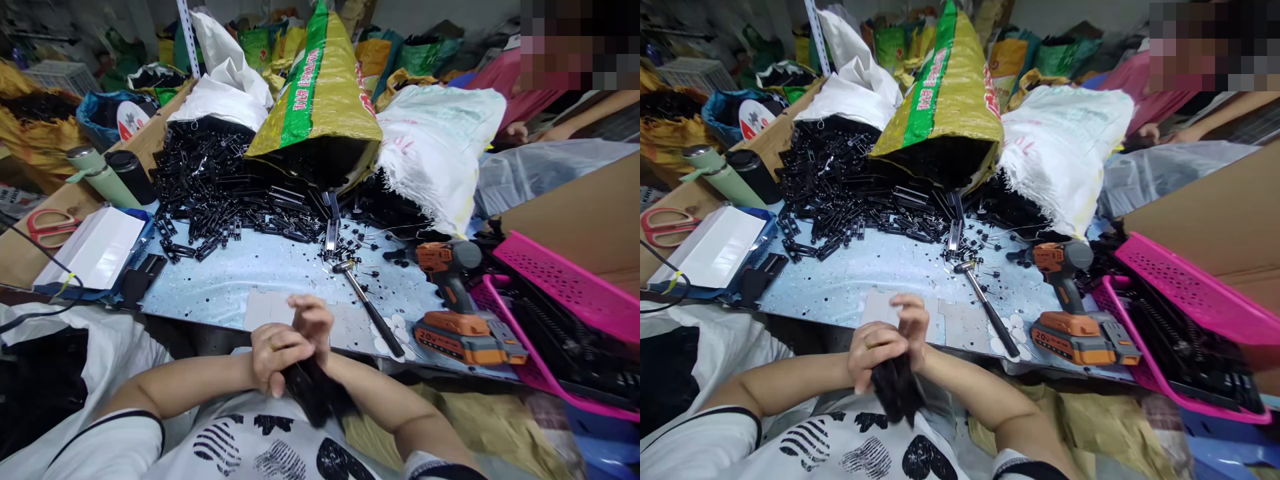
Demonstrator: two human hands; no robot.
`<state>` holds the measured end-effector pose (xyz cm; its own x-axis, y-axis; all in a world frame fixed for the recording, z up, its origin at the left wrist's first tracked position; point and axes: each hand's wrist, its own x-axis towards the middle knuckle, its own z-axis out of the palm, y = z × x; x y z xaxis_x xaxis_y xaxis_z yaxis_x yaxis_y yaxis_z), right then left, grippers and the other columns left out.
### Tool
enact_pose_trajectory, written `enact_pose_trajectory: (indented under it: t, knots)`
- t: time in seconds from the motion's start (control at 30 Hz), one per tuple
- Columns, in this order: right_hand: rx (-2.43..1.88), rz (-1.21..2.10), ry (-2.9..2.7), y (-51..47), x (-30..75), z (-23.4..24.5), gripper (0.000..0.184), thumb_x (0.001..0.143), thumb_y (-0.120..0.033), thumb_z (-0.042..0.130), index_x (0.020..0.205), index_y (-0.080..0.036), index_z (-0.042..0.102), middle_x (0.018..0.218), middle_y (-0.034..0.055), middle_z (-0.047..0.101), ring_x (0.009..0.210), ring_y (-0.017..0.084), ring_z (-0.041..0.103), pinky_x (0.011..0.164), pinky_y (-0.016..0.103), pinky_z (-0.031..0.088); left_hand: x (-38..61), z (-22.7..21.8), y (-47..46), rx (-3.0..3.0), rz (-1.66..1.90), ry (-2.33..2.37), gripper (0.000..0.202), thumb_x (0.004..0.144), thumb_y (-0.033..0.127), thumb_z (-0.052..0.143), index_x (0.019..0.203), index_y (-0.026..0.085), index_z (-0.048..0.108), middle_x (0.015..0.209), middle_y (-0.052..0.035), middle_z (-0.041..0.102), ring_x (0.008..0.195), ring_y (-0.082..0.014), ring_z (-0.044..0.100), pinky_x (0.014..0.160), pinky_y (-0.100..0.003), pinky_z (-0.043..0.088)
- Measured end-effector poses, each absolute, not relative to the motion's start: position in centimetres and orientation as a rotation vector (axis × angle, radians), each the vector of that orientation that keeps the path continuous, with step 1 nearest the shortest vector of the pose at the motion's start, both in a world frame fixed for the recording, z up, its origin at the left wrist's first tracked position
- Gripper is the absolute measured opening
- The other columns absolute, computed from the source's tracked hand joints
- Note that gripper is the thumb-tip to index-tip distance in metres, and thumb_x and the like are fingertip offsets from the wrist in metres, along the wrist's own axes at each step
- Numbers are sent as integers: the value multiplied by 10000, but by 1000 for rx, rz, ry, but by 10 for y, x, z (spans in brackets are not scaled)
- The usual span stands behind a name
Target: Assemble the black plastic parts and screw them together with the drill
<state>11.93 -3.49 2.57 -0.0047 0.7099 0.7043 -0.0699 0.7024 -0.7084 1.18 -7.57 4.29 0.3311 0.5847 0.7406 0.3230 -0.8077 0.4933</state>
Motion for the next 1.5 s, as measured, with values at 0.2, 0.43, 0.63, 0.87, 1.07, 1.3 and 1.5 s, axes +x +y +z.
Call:
enact_pose_trajectory:
  t: [0.2,0.43,0.63,0.87,1.07,1.3,1.5]
  knots:
    - [-1329,242,-1956,123,160,-3,541,863,-576,347,1181,-150,449,1181,179,509,1148,287,458,947,472,374,-16,-17,28,2691,805,1597,771,852,689,186,1274,132,513,947,-161,636,816,-238,604,695,-329,457]
    - [-2229,218,-1875,217,218,3,689,760,-386,584,1350,-114,351,996,179,626,948,316,579,810,451,422,-41,-1,124,2422,316,2052,461,929,406,369,1259,105,485,1162,-181,549,1104,-297,468,892,-394,386]
    - [-1478,1037,-1592,170,203,9,631,707,-446,585,1244,-131,484,857,81,658,773,206,597,639,309,457,-131,2,87,1681,205,2709,303,839,155,385,1042,17,564,1117,-260,534,1055,-374,455,816,-502,397]
    - [-1045,1469,-1348,108,164,13,524,693,-431,623,1145,-207,483,881,53,662,876,207,612,704,326,475,-159,-3,42,1871,530,2572,252,801,245,500,1000,101,559,1063,-180,575,1079,-329,473,891,-469,395]
    - [-919,1463,-1381,69,164,-20,562,632,-473,720,1063,-226,458,1018,64,606,927,223,622,811,384,489,-102,-5,14,2107,1039,1838,228,880,294,487,1069,168,512,1022,-87,598,970,-198,567,866,-326,455]
    - [-1178,657,-2357,40,212,-30,494,770,-510,627,1135,-183,557,1088,127,606,1064,270,529,937,459,389,-77,-32,-7,2368,416,1718,259,894,212,445,1120,149,555,1067,-126,588,1012,-258,521,861,-407,438]
    - [-1226,450,-2489,44,150,-22,436,952,-397,357,1338,-218,452,1111,119,587,1001,240,556,868,391,431,-72,-24,-9,2394,374,1759,394,921,217,366,1302,173,457,1165,-121,571,1004,-242,537,853,-393,417]
